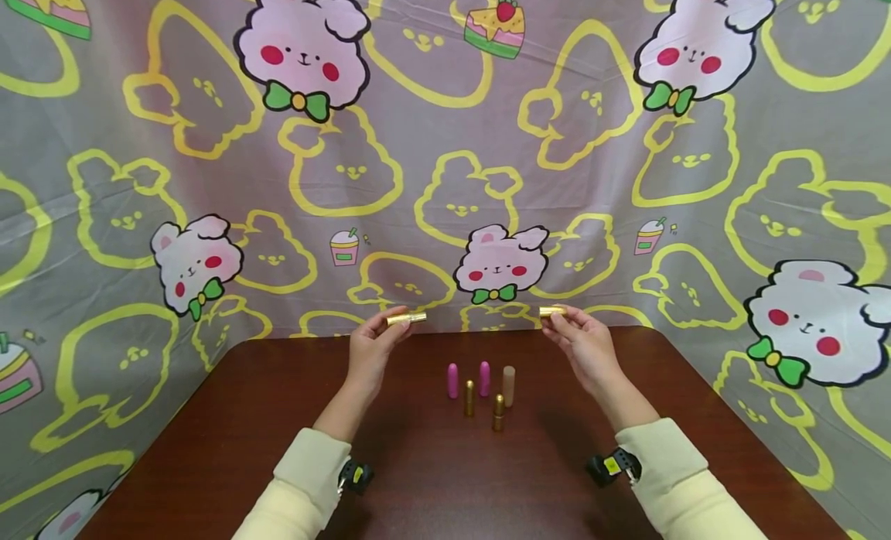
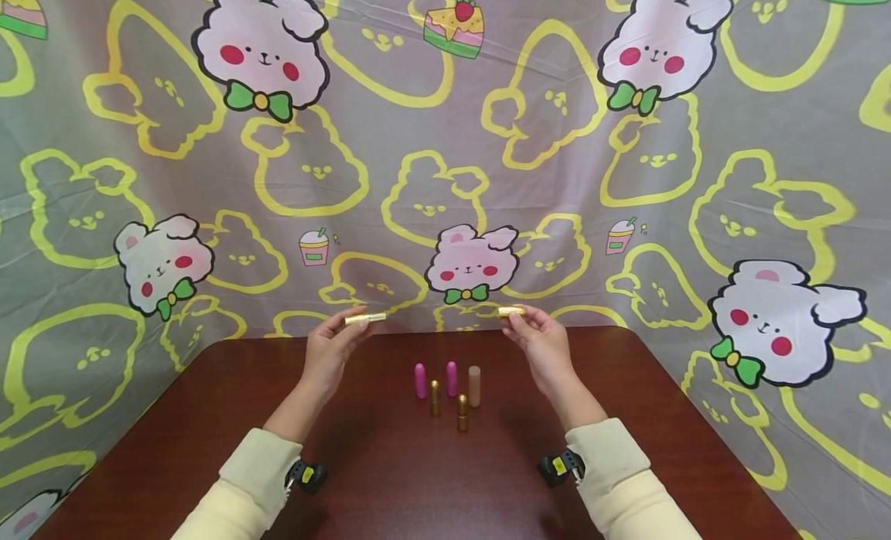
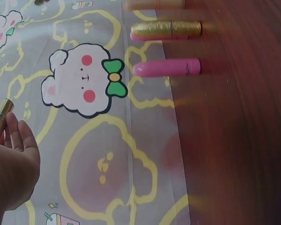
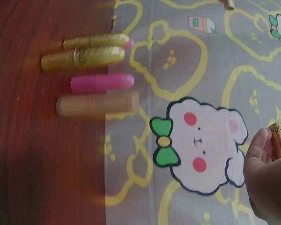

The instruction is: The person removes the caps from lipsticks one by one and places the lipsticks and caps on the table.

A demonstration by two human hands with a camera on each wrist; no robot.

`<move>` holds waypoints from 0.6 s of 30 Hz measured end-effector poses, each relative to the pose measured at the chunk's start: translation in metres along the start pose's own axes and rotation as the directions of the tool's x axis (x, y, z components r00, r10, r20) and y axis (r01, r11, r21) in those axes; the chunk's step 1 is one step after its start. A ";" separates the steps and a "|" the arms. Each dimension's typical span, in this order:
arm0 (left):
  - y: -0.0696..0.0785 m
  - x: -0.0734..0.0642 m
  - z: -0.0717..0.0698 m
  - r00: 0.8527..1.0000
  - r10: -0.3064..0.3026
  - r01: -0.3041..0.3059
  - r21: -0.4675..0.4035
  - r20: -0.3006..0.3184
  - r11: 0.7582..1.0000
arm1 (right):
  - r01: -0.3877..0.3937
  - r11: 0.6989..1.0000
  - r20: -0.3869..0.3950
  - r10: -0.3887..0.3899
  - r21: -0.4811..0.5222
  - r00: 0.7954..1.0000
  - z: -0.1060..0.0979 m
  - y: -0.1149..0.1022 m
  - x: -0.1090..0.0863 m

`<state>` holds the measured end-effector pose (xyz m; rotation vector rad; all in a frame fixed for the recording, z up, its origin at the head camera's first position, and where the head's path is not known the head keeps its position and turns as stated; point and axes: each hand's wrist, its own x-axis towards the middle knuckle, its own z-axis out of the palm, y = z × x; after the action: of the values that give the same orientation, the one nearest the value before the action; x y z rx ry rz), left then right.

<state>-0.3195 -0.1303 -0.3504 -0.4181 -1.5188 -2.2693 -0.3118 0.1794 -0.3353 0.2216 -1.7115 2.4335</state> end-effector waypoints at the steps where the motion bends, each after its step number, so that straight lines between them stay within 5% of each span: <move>1: 0.001 0.001 -0.002 1.000 -0.004 0.004 0.013 -0.007 1.000 | 0.000 1.000 -0.004 0.000 -0.012 1.000 -0.003 -0.001 0.000; 18: 0.016 0.007 -0.038 0.989 -0.105 0.124 0.198 -0.103 0.972 | 0.003 1.000 -0.011 -0.003 -0.013 1.000 -0.051 -0.016 -0.004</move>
<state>-0.3198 -0.1723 -0.3486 -0.1690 -1.7465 -2.1547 -0.3056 0.2329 -0.3391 0.2082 -1.7205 2.4163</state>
